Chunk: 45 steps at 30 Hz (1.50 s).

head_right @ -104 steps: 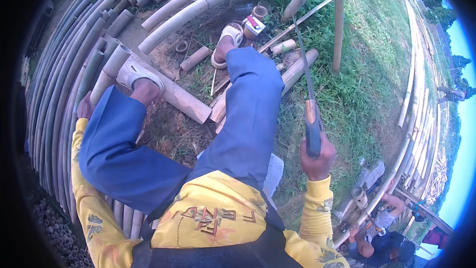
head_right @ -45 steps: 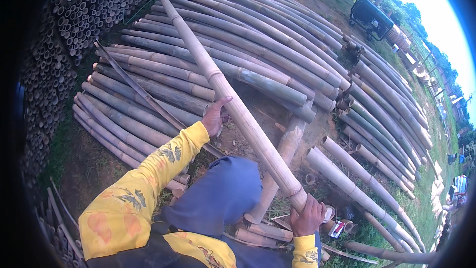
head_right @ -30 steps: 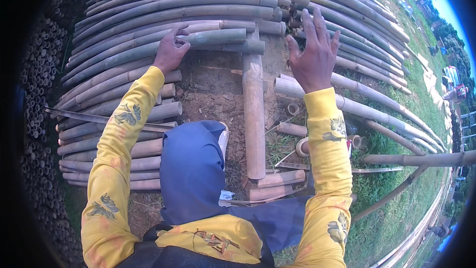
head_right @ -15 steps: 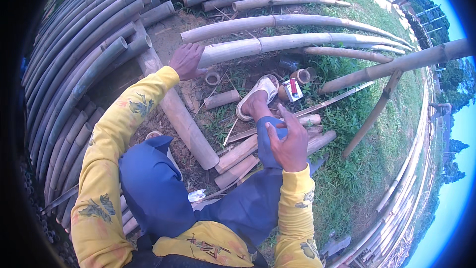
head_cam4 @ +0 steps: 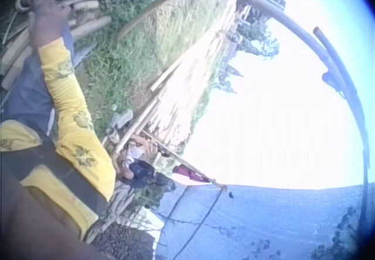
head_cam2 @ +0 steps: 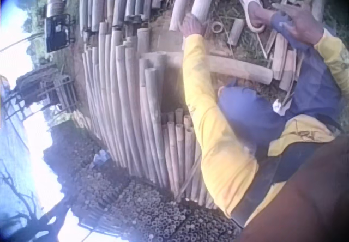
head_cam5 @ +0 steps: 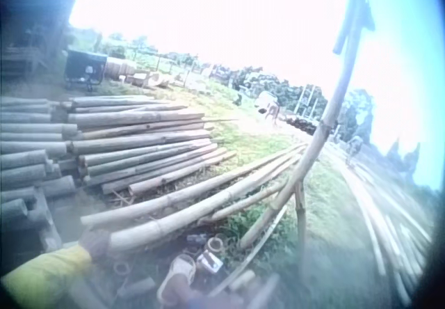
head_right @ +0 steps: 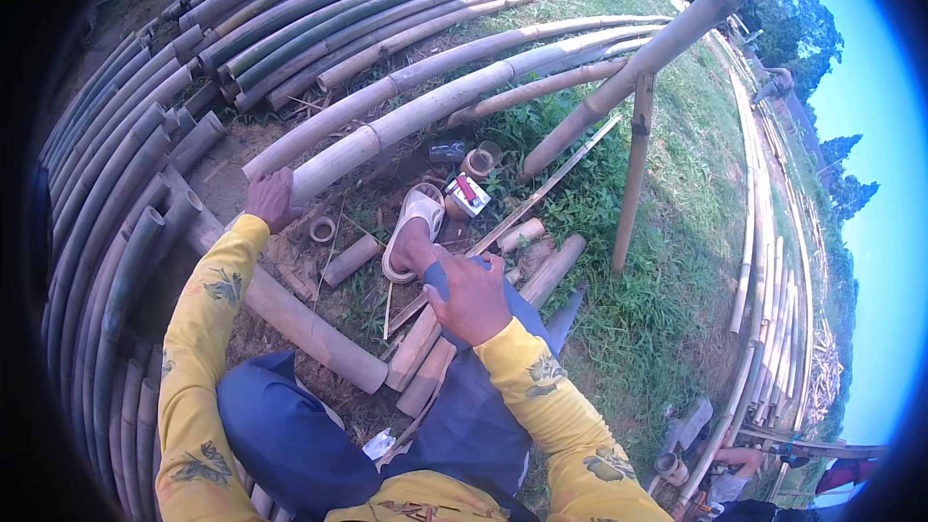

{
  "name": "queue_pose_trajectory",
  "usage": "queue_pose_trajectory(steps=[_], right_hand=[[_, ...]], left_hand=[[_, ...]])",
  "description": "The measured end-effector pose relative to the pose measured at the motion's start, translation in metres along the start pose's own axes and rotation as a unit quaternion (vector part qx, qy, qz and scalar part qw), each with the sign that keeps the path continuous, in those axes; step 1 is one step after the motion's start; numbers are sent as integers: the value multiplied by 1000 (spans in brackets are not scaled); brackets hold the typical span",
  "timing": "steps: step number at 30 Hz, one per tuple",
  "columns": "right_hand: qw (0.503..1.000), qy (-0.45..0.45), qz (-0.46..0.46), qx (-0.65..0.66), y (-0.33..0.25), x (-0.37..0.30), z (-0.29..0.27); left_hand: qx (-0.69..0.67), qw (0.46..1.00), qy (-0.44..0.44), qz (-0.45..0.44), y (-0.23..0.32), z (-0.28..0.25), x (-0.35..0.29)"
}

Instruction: The person sits on the ground and uses a hand saw to cut long bamboo poles into shorter sections. They repeatedly position a pole between their legs, saw through it, and then move the cut pieces aside to continue with the next pole.

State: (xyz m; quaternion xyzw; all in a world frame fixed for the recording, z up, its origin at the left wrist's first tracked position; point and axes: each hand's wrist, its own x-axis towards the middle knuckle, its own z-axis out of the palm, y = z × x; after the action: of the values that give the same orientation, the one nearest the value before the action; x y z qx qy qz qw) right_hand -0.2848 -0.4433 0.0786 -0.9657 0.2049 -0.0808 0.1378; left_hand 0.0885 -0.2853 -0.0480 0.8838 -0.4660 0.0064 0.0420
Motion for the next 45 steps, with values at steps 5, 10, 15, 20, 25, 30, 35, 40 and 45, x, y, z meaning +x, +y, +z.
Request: queue_pose_trajectory(steps=[5, 10, 15, 20, 25, 30, 35, 40, 45], right_hand=[[999, 6, -6, -33, 4, -1, 2], [999, -36, 2, -6, 7, 1, 11], [997, -74, -1, -33, -1, 7, 11], [991, -119, 65, 6, 13, 16, 14], [981, -162, 108, -7, 5, 20, 7], [981, -162, 105, -16, 4, 21, 9], [985, -152, 77, -11, 3, 11, 7], [980, -190, 51, 28, -7, 20, 15], [978, -186, -10, 90, -13, 16, 28]], left_hand=[[-45, 997, -56, -27, -76, -78, -105], [-30, 976, -154, -150, -190, -134, -319], [95, 908, -198, -358, -284, -201, -542], [206, 754, -327, -531, -296, -223, -690], [235, 746, -350, -516, -287, -215, -693], [196, 726, -373, -543, -303, -166, -670], [178, 744, -398, -507, -333, -118, -665], [135, 849, -205, -467, -347, -102, -641], [46, 902, 1, -429, -225, -105, -503]])
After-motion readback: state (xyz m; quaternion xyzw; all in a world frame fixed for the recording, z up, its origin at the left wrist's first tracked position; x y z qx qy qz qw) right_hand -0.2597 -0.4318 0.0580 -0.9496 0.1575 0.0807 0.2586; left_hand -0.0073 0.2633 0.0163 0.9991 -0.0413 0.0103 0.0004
